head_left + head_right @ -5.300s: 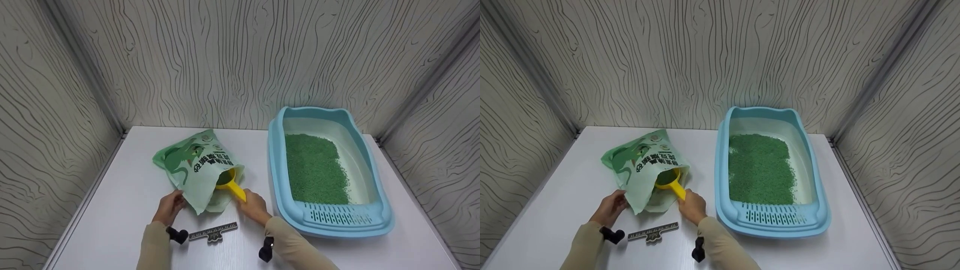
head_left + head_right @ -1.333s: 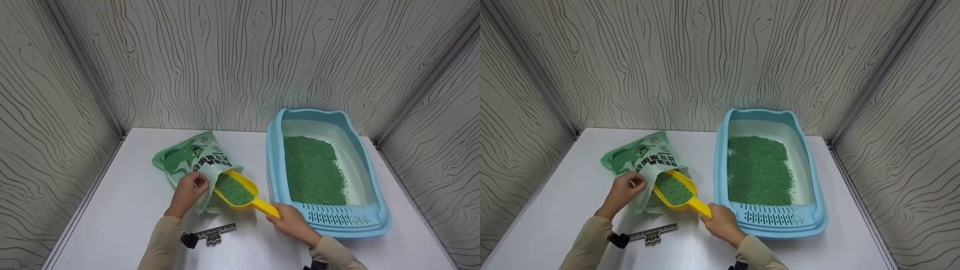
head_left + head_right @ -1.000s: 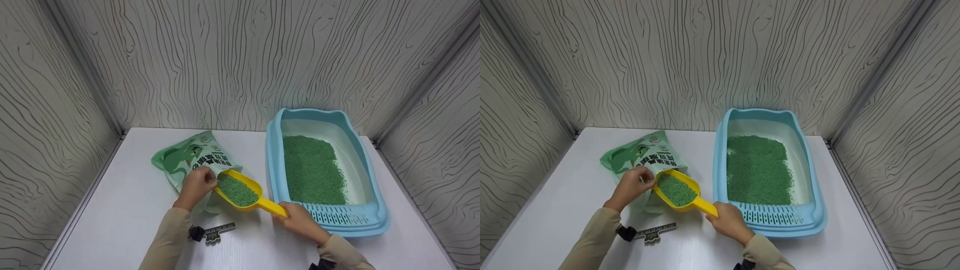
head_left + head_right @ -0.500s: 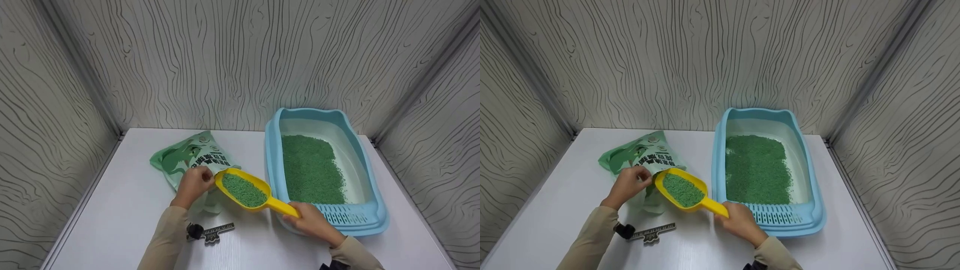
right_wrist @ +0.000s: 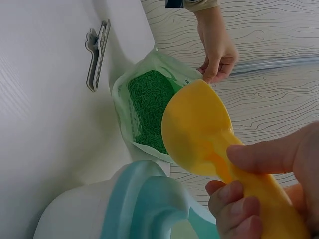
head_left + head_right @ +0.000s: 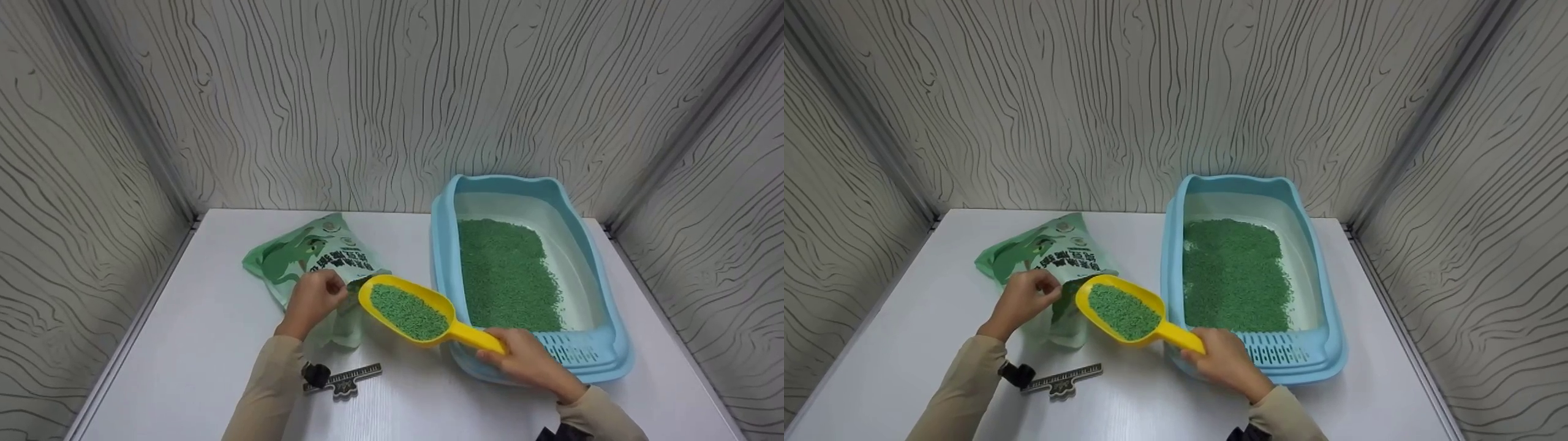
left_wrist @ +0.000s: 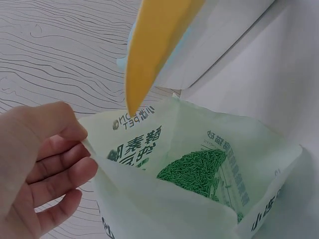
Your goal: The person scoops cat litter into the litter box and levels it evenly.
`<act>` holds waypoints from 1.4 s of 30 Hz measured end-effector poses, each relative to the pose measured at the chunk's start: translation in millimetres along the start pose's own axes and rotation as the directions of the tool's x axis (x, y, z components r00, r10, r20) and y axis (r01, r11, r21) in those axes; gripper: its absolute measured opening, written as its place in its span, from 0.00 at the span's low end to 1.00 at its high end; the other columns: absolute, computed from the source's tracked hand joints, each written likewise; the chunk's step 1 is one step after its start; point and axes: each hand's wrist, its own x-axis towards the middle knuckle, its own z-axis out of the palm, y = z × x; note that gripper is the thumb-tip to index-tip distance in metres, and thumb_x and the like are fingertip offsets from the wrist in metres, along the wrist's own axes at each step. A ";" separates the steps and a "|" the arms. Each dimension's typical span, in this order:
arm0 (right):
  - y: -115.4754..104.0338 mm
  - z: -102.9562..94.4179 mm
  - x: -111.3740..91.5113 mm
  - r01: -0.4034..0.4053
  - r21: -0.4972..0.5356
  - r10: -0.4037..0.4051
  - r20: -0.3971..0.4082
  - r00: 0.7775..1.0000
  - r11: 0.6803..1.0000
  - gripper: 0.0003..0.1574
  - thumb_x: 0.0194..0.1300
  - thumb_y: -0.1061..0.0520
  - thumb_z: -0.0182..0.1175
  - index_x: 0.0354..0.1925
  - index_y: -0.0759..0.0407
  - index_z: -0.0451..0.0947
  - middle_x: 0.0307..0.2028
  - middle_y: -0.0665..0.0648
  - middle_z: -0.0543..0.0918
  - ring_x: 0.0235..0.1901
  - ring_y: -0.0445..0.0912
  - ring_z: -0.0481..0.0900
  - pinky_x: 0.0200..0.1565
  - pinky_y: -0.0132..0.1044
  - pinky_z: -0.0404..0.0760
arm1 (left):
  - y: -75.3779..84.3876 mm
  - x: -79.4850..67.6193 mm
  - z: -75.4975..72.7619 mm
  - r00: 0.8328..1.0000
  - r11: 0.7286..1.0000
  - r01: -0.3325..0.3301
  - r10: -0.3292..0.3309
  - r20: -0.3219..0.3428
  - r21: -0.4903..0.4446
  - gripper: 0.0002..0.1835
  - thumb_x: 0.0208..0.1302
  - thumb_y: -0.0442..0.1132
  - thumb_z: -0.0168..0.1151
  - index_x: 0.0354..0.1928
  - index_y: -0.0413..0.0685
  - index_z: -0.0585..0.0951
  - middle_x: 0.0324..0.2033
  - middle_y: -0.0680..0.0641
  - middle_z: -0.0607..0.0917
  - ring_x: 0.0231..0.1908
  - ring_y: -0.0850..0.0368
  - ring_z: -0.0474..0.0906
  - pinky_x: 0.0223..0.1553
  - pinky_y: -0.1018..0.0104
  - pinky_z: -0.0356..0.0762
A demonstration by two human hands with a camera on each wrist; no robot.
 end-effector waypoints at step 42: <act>4.9 -65.5 -13.1 -0.148 0.019 0.149 -0.069 0.986 0.989 0.21 0.60 0.50 0.59 0.45 0.64 0.76 0.23 0.54 0.75 0.18 0.36 0.65 0.21 0.28 0.67 | 0.2 -2.2 0.8 0.999 0.999 -0.046 0.047 -0.026 0.014 0.04 0.49 0.33 0.64 0.20 0.47 0.80 0.19 0.50 0.83 0.22 0.64 0.76 0.25 0.74 0.73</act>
